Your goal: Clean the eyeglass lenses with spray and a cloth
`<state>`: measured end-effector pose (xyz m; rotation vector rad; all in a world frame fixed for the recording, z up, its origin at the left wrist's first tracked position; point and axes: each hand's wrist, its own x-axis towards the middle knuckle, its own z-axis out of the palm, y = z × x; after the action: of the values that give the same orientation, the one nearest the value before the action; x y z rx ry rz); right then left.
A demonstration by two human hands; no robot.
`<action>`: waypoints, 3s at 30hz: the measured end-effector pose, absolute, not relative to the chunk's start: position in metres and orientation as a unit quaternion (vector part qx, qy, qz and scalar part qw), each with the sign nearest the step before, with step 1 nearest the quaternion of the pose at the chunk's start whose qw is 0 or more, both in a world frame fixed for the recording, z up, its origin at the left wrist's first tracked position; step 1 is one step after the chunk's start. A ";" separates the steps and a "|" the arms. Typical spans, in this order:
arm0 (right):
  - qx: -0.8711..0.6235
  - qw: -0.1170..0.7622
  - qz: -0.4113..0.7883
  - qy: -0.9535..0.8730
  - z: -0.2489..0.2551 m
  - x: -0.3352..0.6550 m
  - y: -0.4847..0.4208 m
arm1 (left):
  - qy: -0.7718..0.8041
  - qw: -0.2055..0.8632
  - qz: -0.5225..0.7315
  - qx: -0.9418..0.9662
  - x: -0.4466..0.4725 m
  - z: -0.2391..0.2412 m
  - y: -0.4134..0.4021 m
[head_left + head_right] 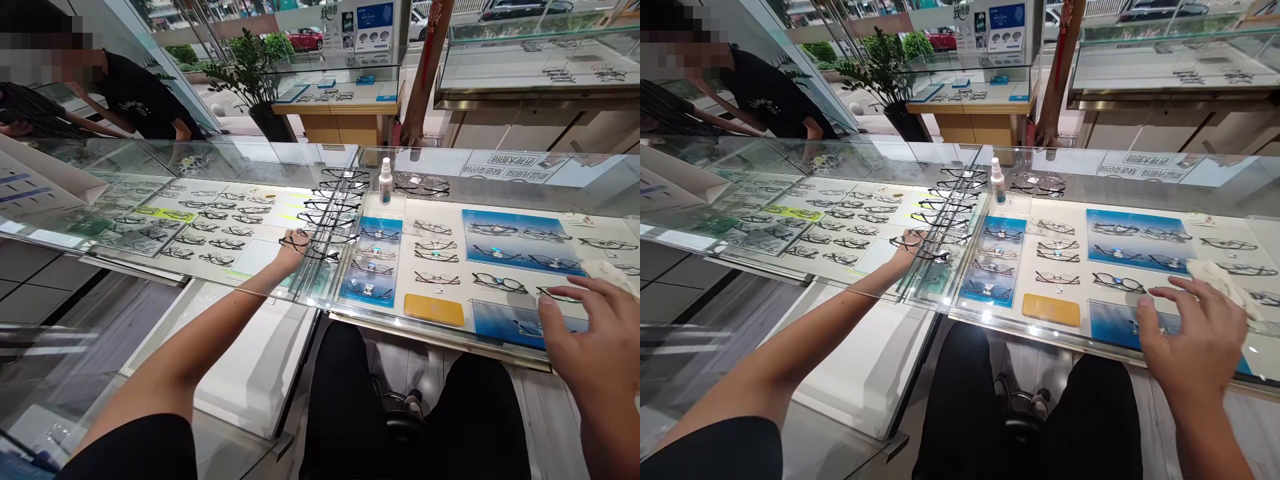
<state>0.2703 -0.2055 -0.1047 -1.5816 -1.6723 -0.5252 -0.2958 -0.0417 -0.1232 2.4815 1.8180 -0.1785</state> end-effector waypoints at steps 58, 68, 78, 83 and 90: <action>-0.666 0.369 -0.112 -0.638 -0.107 0.262 -0.196 | 0.463 -0.054 -0.053 0.883 -0.271 0.021 -0.080; -0.655 0.380 -0.116 -0.643 -0.110 0.264 -0.195 | 0.567 -0.053 -0.050 0.820 -0.353 0.022 -0.091; -0.658 0.371 -0.116 -0.645 -0.109 0.264 -0.196 | 0.580 -0.145 -0.065 0.799 -0.334 0.060 -0.104; -0.665 0.362 -0.118 -0.643 -0.109 0.263 -0.196 | 0.429 -0.123 0.097 0.890 -0.206 0.084 -0.107; -0.641 0.385 -0.138 -0.649 -0.110 0.262 -0.192 | 0.361 -0.134 0.100 0.918 -0.044 0.055 -0.034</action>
<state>0.2620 -0.1922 -0.1105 -1.6333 -1.6528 -0.3526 -0.0435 -0.0340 0.0553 3.1572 1.2418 0.3427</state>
